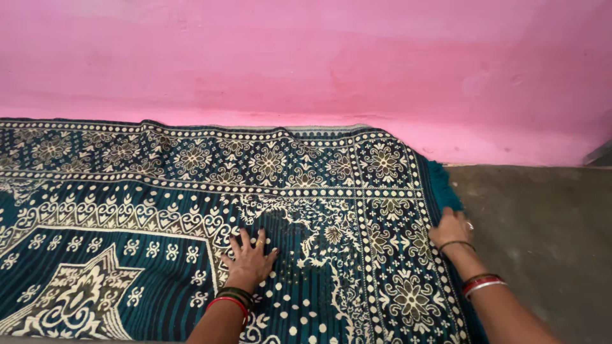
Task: The person folds a large patterned textile on the floor, then unpacks a stack of metal plates from a box and wipes each plate with a cloth. The textile is laid flat and smoothed, and the plates are handled one by one.
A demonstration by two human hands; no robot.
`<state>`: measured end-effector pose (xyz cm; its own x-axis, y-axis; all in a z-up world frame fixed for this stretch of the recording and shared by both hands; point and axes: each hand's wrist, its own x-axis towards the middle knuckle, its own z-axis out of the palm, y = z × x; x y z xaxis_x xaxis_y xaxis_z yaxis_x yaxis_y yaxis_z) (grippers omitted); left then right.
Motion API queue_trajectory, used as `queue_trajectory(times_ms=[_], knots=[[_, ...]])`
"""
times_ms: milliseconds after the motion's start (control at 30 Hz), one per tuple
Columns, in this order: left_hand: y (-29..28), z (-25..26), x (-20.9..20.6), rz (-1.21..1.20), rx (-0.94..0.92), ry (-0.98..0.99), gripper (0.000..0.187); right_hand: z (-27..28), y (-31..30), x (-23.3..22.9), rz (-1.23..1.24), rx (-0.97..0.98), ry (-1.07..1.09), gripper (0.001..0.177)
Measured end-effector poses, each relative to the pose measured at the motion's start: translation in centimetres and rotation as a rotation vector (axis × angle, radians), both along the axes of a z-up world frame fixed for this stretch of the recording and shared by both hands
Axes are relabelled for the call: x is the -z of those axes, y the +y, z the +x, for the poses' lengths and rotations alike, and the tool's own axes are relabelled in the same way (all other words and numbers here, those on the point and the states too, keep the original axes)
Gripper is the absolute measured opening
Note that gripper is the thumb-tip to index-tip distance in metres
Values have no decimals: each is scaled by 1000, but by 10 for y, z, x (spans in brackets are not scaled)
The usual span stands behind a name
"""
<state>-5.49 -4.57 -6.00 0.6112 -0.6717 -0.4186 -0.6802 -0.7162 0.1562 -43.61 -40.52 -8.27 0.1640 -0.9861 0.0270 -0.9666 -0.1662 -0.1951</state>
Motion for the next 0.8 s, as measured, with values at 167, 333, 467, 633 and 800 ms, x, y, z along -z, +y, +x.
queue_trajectory(times_ms=[167,333,467,633,800], knots=[[-10,1,-3,41,-1,36,83,33,-25,-10,143,52,-220,109],[-13,-3,-8,30,-22,100,92,48,-23,-28,53,216,-181,128],[-15,0,-15,70,-26,134,96,47,-38,-25,-25,237,-410,95],[-24,6,-16,111,-7,141,100,40,-77,6,-445,-5,-218,59],[-24,7,-12,96,-11,125,103,64,-84,-4,-212,75,-557,62]])
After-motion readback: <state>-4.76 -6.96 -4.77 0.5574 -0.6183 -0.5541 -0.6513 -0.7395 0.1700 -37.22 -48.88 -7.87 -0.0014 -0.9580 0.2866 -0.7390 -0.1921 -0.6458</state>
